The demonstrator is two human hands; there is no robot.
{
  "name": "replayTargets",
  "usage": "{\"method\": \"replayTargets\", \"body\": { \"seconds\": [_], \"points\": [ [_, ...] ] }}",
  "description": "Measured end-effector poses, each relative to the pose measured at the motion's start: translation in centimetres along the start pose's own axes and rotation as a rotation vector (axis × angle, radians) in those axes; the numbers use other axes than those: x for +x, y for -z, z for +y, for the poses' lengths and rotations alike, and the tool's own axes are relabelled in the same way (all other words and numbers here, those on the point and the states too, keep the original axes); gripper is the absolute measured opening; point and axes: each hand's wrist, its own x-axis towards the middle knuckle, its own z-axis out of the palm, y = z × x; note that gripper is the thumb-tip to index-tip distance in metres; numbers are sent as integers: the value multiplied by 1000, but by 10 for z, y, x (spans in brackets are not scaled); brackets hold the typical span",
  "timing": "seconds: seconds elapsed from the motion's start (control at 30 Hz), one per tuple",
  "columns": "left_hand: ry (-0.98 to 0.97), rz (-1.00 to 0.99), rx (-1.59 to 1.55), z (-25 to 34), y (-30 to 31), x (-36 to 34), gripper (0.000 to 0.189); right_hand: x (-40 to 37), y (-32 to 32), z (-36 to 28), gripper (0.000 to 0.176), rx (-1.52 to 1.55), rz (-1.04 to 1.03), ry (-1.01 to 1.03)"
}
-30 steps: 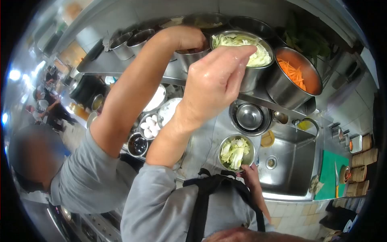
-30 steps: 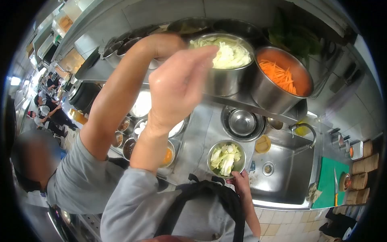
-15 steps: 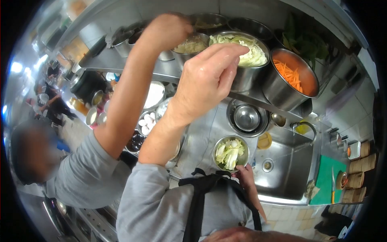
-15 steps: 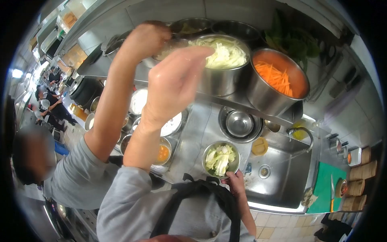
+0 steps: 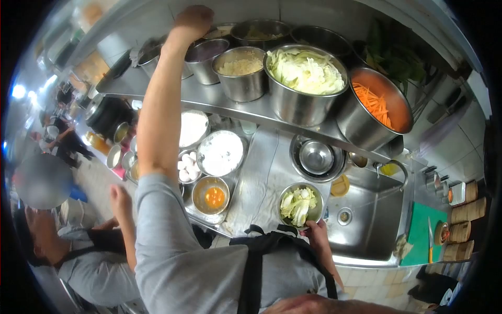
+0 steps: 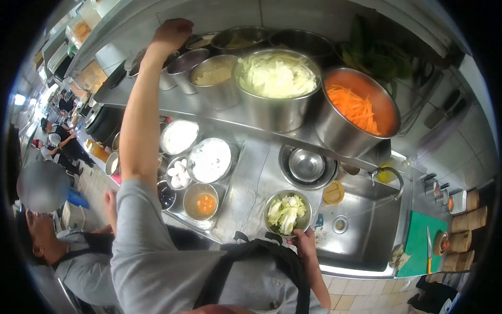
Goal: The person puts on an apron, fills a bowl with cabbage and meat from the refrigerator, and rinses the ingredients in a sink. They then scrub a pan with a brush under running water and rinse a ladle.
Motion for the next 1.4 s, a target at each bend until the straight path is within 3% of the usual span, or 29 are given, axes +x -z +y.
{"method": "replayTargets", "body": {
  "seconds": [0.07,0.13,0.23,0.37,0.43,0.57,0.63,0.77,0.83,0.93,1.17,1.23,1.27,1.33,1.4],
  "points": [
    [-21,-111,103,-17,-21,23,31,0,-2,0,36,4,26,-12],
    [-248,-300,479,-12,-35,35,36,0,-4,0,37,0,52,-10],
    [-261,-469,387,-1,-53,44,48,-2,-6,-5,38,-8,80,4],
    [-464,-436,115,-13,-74,55,61,-8,-13,-7,37,-32,100,35],
    [-266,-713,279,30,-36,45,72,-9,-15,-5,36,-23,123,34],
    [-83,-827,227,9,-51,63,83,-10,-21,-1,34,-7,173,44],
    [-51,-854,196,17,-40,59,67,-10,-23,-1,34,-16,174,41],
    [-220,-766,67,-26,-68,68,50,-13,-28,-3,33,-48,178,43],
    [-409,-497,118,-32,-68,59,53,-12,-26,0,34,-54,173,41],
    [-302,-637,73,-21,-58,59,48,-13,-29,-2,35,-64,170,44],
    [-214,-671,-110,-60,-66,74,36,-12,-29,-5,37,-75,176,25],
    [-477,-352,65,-68,-56,63,32,-11,-27,-4,37,-69,167,29],
    [-478,-355,66,-69,-56,57,32,-11,-26,-2,37,-62,158,33],
    [-252,-153,-268,-59,-49,41,29,-10,-24,-1,37,-44,146,26],
    [-231,-155,-243,-56,-50,40,28,-10,-26,-1,36,-33,132,15]
  ]
}}
